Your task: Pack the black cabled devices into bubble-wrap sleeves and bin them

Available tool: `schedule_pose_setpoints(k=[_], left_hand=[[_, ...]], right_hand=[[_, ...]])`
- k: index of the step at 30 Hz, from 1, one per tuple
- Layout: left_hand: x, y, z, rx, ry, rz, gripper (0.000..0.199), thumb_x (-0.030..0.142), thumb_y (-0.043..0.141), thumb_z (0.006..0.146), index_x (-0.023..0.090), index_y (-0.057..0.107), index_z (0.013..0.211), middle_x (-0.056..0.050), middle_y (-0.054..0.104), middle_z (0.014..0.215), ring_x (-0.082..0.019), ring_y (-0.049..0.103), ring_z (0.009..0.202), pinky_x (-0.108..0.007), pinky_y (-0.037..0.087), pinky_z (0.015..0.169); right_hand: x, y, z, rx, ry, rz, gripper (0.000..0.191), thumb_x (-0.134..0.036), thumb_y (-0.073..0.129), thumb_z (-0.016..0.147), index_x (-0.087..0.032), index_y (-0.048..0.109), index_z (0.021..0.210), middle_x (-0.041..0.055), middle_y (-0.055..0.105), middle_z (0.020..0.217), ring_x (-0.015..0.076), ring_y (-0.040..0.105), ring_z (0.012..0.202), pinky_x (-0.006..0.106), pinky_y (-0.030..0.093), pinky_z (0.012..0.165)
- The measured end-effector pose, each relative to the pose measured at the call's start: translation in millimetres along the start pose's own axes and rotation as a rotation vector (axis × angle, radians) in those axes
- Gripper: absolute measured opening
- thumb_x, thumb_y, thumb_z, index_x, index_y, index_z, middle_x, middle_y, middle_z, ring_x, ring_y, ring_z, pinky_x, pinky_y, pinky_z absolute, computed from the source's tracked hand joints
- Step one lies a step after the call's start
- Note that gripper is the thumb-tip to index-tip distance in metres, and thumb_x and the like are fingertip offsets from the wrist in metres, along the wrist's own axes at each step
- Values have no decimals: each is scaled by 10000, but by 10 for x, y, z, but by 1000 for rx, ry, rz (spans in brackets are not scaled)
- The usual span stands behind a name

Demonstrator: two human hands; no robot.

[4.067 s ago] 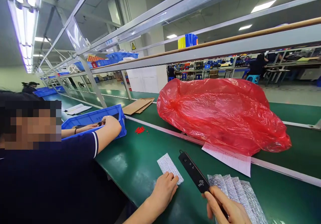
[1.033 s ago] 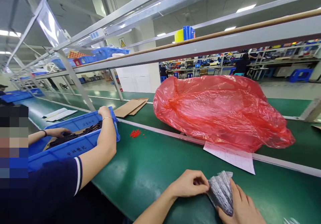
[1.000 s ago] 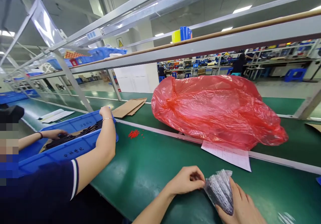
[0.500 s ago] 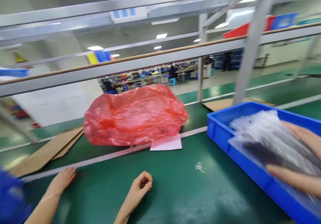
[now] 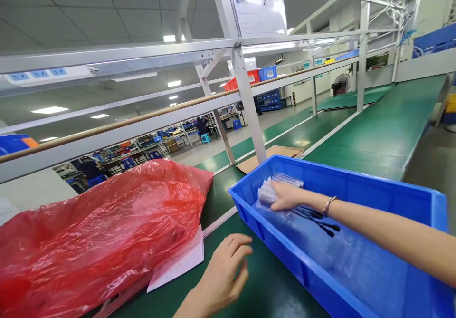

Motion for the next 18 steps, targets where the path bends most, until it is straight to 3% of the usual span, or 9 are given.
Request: schedule_pose_setpoints(k=[3,7,13,18], left_hand=[[31,105,505,-66,42,12,385,222,610,926,215,590,1311,-132,604,1431,-311,509,1369,-495,360,1204],[-103,360,699,-109,16,-10,446,314,705,901,193,603,1319,-138,651,1340,-314,539,1312,-529,257,1257],[-204,608,605,-20,-8,-35,514,357,723,851,195,570,1315,-140,645,1266,-321,487,1335,-574,172,1280],[-267,776,586,54,13,-38,601,423,740,807,176,547,1320,-162,622,1275,-336,494,1321,-574,158,1288]], right_hand=[[-44,627,39,-151,-78,-13,368,-410,671,987,-175,635,1268,93,657,1273,248,665,1088,478,556,945],[13,1150,20,-204,-119,-83,392,-397,685,978,-176,619,1295,95,650,1274,256,661,1093,490,557,946],[159,1325,165,-82,-159,-175,507,-432,696,958,-196,568,1388,124,519,1481,339,503,1340,607,400,1112],[-4,1307,306,-83,-146,-256,501,-386,726,939,-199,579,1380,119,458,1547,362,419,1417,642,331,1155]])
Point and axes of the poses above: each hand's wrist, its own z-axis towards the middle knuckle, its own y-axis out of the palm, x = y × z, the point moved 4 cm from there along z, towards the middle knuckle
